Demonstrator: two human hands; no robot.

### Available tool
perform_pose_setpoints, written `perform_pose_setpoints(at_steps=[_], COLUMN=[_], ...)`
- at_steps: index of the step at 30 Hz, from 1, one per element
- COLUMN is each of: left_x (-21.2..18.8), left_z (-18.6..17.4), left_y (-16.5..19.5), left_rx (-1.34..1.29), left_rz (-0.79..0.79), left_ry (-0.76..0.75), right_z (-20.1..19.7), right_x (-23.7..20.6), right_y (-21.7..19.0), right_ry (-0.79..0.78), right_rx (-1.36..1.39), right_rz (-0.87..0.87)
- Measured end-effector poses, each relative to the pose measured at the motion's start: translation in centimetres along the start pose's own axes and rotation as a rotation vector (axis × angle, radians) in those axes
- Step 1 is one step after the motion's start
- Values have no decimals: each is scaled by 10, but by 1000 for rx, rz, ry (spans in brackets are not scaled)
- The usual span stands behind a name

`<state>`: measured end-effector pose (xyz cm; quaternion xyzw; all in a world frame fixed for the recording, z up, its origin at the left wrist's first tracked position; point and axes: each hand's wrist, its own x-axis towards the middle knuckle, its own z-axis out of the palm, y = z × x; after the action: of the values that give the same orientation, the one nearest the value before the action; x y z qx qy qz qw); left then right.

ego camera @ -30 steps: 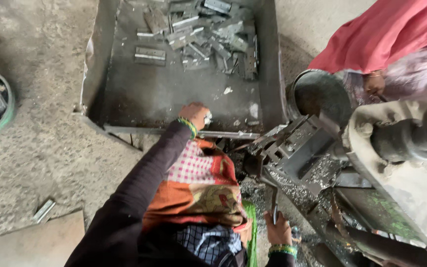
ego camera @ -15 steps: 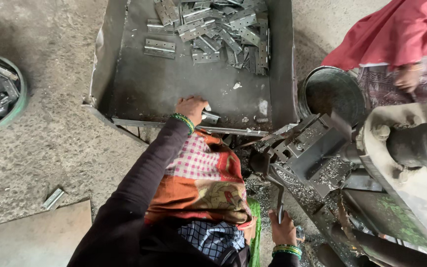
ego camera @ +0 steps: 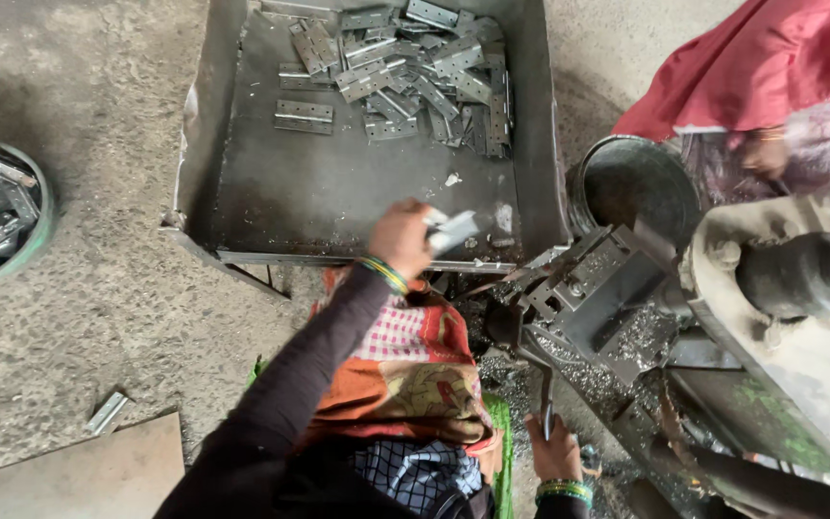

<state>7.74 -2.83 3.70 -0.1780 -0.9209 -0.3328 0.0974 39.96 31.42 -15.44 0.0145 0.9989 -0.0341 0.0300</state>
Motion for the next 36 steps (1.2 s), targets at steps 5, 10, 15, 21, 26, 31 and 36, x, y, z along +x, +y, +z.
perform_pose_setpoints(at_steps=[5,10,15,21,26,31,36], left_x=[-30,-61,-66,-54,-38,-28,-34], left_z=[70,142,160,156,173,192,200], left_y=[111,198,212,180,198,214,198], left_rx=[-261,-119,-80,-38,210,187,58], left_rz=[131,106,115,653,535,400,423], left_ry=[-198,-201,-387,-248,-416,-474,-390], right_z=[2,-11,-40,-59,-44,8,31], right_x=[-4,-14,-17,-5,-4,-12,-21], right_y=[-7,-16,-21,-19,2,-14,-38], right_ry=[17,-4,-2,26,-39,-92,83], right_rx=[534,424,546,608,460,41,550], right_rz=[570,553,569,520,557,359,624])
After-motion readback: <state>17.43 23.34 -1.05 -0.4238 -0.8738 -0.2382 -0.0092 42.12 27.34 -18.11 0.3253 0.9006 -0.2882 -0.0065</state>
